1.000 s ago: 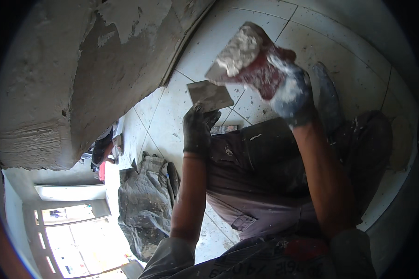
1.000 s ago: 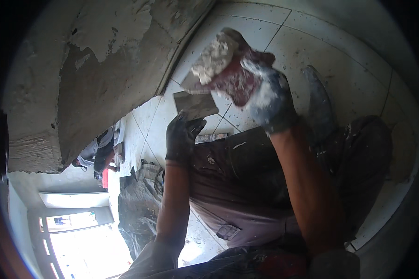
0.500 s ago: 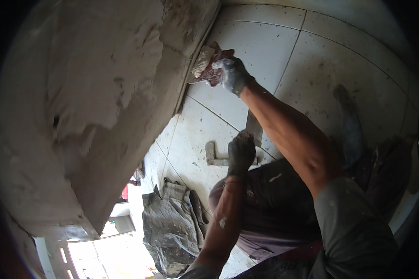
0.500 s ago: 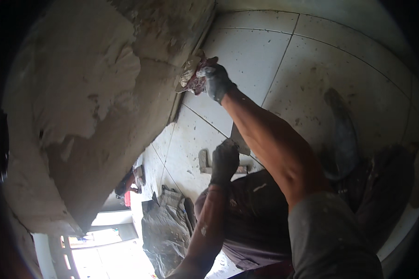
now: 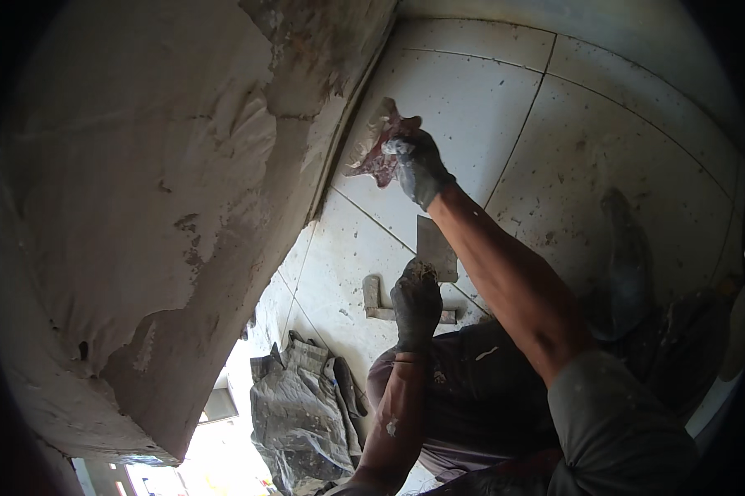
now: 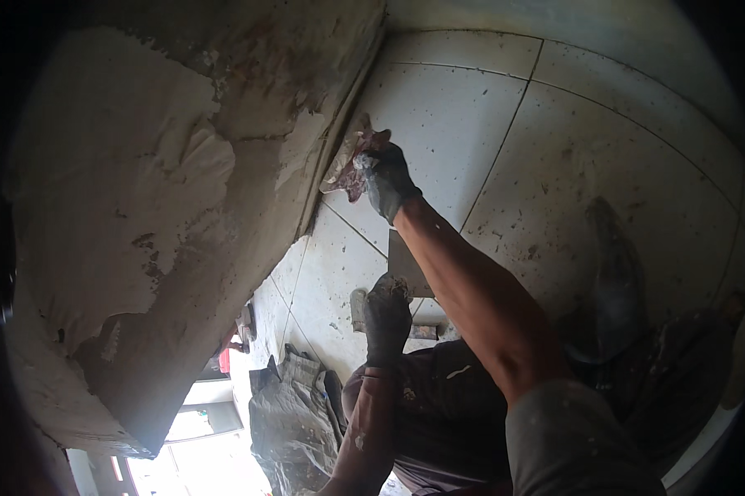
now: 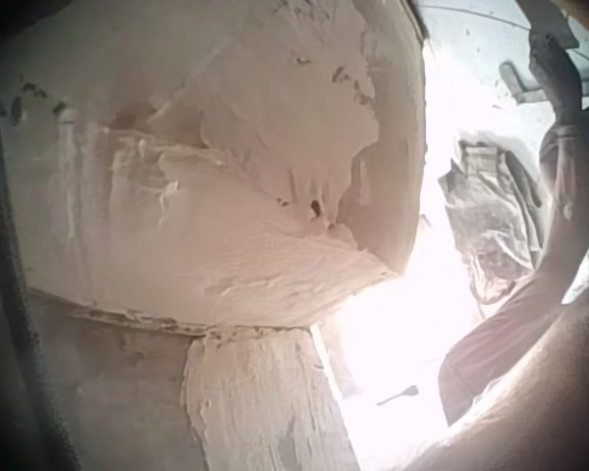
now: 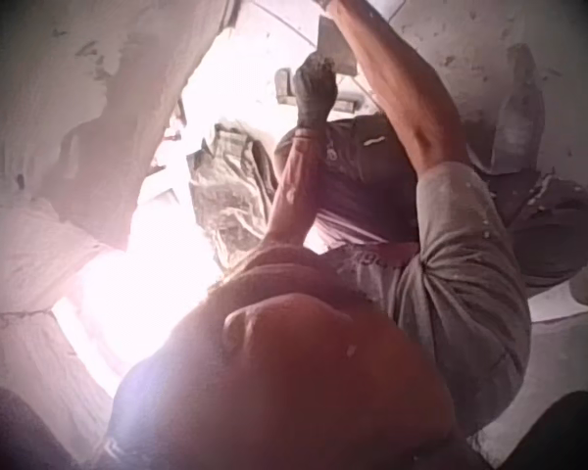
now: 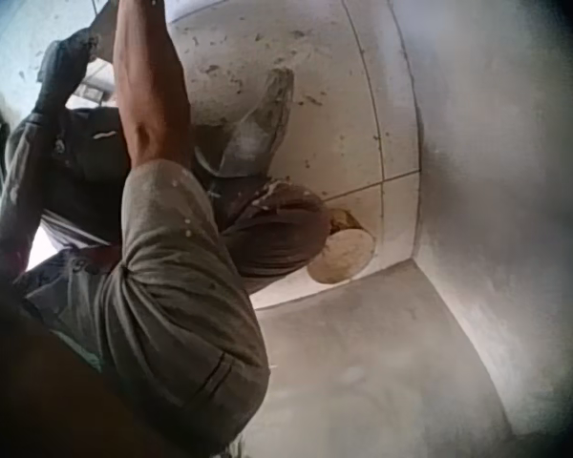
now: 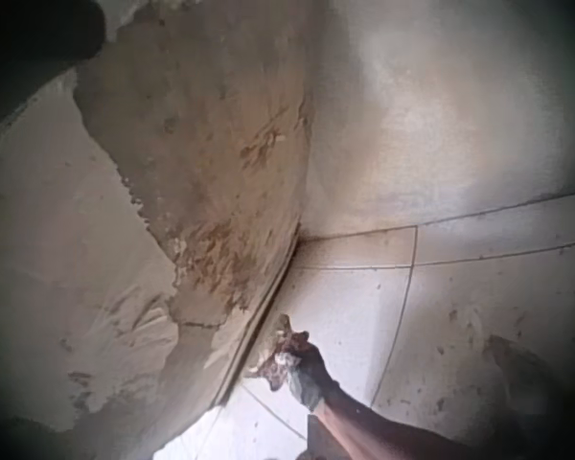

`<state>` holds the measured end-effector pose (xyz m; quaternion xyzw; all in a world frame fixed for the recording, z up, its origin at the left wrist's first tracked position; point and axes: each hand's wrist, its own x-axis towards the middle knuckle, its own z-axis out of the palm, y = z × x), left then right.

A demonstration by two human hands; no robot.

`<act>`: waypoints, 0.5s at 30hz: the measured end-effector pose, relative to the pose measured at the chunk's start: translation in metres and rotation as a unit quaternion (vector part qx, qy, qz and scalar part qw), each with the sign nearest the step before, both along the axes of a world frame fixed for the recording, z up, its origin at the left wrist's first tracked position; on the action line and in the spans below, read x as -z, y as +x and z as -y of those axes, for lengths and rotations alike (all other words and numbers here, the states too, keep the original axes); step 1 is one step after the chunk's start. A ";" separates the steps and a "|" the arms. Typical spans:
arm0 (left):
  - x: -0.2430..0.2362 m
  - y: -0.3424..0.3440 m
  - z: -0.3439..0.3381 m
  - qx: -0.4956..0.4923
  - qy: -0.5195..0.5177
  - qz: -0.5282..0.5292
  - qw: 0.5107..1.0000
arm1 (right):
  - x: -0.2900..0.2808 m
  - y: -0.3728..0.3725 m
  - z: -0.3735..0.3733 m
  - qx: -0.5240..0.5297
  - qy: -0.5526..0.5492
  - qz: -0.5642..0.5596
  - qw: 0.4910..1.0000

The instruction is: Applying plaster or putty to wall corners and recesses using putty knives.

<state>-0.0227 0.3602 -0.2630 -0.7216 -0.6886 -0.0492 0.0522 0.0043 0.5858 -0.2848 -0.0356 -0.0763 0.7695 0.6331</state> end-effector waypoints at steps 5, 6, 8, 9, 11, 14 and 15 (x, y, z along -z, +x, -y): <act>0.005 0.002 0.000 -0.005 0.002 -0.001 1.000 | -0.017 -0.044 -0.038 -0.054 0.010 -0.035 0.998; 0.010 0.008 -0.004 -0.004 -0.006 0.016 1.000 | -0.014 -0.044 -0.048 -0.058 -0.021 -0.024 0.998; 0.008 -0.005 0.000 -0.015 0.005 0.015 1.000 | -0.034 -0.054 -0.035 -0.059 0.005 -0.061 0.996; 0.005 -0.012 0.003 -0.018 0.014 0.023 0.999 | -0.044 -0.054 -0.025 -0.051 0.026 -0.088 0.994; 0.002 -0.003 -0.001 -0.047 0.002 0.089 0.995 | -0.048 -0.039 -0.016 -0.066 0.053 -0.092 0.992; 0.009 -0.006 -0.001 -0.002 0.030 0.087 0.996 | -0.074 -0.016 -0.004 -0.006 0.071 -0.048 0.996; 0.010 -0.007 0.000 -0.003 0.039 0.112 0.993 | -0.086 -0.008 0.004 -0.007 0.070 -0.047 0.996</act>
